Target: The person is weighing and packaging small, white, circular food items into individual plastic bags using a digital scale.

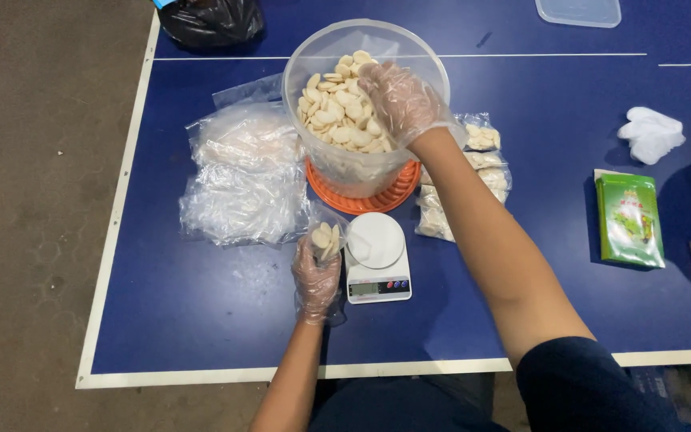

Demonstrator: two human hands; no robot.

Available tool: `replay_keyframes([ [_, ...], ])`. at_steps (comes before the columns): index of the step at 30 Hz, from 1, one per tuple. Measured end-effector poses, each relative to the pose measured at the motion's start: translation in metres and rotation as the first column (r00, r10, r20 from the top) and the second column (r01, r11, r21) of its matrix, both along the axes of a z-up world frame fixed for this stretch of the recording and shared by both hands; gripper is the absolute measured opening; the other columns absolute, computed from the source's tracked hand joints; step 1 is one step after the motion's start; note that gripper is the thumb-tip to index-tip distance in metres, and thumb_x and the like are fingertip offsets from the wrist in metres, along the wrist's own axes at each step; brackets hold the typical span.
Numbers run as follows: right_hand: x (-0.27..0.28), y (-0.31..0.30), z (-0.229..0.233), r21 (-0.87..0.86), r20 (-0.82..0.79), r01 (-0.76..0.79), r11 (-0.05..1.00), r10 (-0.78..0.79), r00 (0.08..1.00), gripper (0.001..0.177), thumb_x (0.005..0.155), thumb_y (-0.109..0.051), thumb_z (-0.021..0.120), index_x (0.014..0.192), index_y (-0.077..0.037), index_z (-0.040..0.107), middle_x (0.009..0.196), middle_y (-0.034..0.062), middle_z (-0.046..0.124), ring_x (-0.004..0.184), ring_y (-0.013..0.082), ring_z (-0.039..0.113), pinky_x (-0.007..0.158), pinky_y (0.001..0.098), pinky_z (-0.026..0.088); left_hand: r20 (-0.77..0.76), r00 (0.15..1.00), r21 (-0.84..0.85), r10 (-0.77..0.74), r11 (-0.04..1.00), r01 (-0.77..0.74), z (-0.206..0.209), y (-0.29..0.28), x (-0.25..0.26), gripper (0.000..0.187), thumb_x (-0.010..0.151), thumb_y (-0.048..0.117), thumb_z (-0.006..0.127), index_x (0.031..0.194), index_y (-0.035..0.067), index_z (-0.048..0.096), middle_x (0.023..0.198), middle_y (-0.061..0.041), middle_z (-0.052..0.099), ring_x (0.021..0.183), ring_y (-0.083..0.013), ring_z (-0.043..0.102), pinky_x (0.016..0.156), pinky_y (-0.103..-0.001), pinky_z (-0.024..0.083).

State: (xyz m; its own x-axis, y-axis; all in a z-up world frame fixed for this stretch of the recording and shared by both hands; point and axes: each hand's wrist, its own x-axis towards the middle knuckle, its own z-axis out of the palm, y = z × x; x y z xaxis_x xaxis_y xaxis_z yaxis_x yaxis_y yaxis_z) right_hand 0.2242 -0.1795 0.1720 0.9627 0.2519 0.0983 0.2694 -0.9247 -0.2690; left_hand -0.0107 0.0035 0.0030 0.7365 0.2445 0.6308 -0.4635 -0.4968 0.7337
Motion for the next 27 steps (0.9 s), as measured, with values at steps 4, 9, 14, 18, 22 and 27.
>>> replay_keyframes([
  [4,-0.045,-0.005,0.027,0.177,0.571,-0.375,0.91,0.215,0.792,0.017,0.109,-0.009,0.057,0.125,-0.009,0.064,0.105,0.0143,0.07,0.072,0.0193,0.071,0.063,0.0284,0.067,0.012,1.0,0.018,-0.013,1.0,0.012,0.009,0.0,-0.001,0.041,0.092,0.012,0.074,0.127,-0.003,0.058,0.115,-0.019,0.069,0.104,-0.0336,0.071,0.092,-0.04,0.061],
  [9,-0.117,0.0,-0.002,0.03,0.785,-0.55,0.835,0.321,0.529,0.025,0.101,-0.015,0.039,0.118,-0.007,0.056,0.09,0.0095,0.046,0.081,0.0241,0.042,0.07,0.0375,0.038,-0.017,1.0,0.009,-0.003,1.0,0.003,-0.002,0.0,-0.001,0.044,0.093,0.017,0.074,0.129,-0.001,0.057,0.113,-0.017,0.068,0.1,-0.0337,0.071,0.086,-0.041,0.06],
  [14,-0.16,0.025,-0.043,0.116,0.599,-0.689,0.715,0.503,0.623,0.049,0.107,-0.01,0.042,0.155,-0.013,0.034,0.107,0.0134,0.062,0.078,0.0255,0.049,0.07,0.0396,0.042,-0.035,0.999,0.004,-0.009,1.0,0.009,-0.004,0.0,-0.003,0.041,0.092,0.02,0.074,0.124,-0.001,0.058,0.112,-0.017,0.067,0.098,-0.0349,0.07,0.085,-0.043,0.059],
  [18,-0.17,0.031,-0.013,0.007,0.561,-0.758,0.653,0.625,0.543,0.035,0.105,-0.014,0.061,0.139,-0.009,0.058,0.1,0.0073,0.072,0.091,0.0276,0.066,0.081,0.044,0.049,-0.063,0.998,-0.014,-0.024,1.0,0.024,-0.006,0.001,-0.003,0.043,0.092,0.02,0.074,0.127,0.001,0.058,0.111,-0.016,0.067,0.098,-0.0333,0.07,0.085,-0.042,0.057],
  [22,-0.146,0.028,0.015,0.143,0.595,-0.778,0.612,0.575,0.561,0.039,0.103,-0.038,0.058,0.137,-0.018,0.061,0.099,0.0121,0.069,0.086,0.0291,0.067,0.073,0.0397,0.058,-0.141,0.985,-0.067,0.103,0.991,-0.113,0.008,-0.005,0.0,0.039,0.078,0.021,0.081,0.111,0.01,0.064,0.093,-0.014,0.07,0.088,-0.0419,0.071,0.067,-0.05,0.06],
  [27,-0.075,-0.006,0.021,0.373,0.616,-0.605,0.704,0.3,0.729,0.027,0.107,-0.011,0.058,0.133,-0.005,0.066,0.114,0.0173,0.067,0.102,0.0298,0.066,0.087,0.0369,0.054,-0.121,0.985,-0.083,0.126,0.987,-0.137,0.0,-0.004,0.003,0.032,0.08,0.021,0.082,0.106,0.01,0.067,0.092,-0.008,0.073,0.085,-0.0344,0.074,0.068,-0.043,0.062],
])
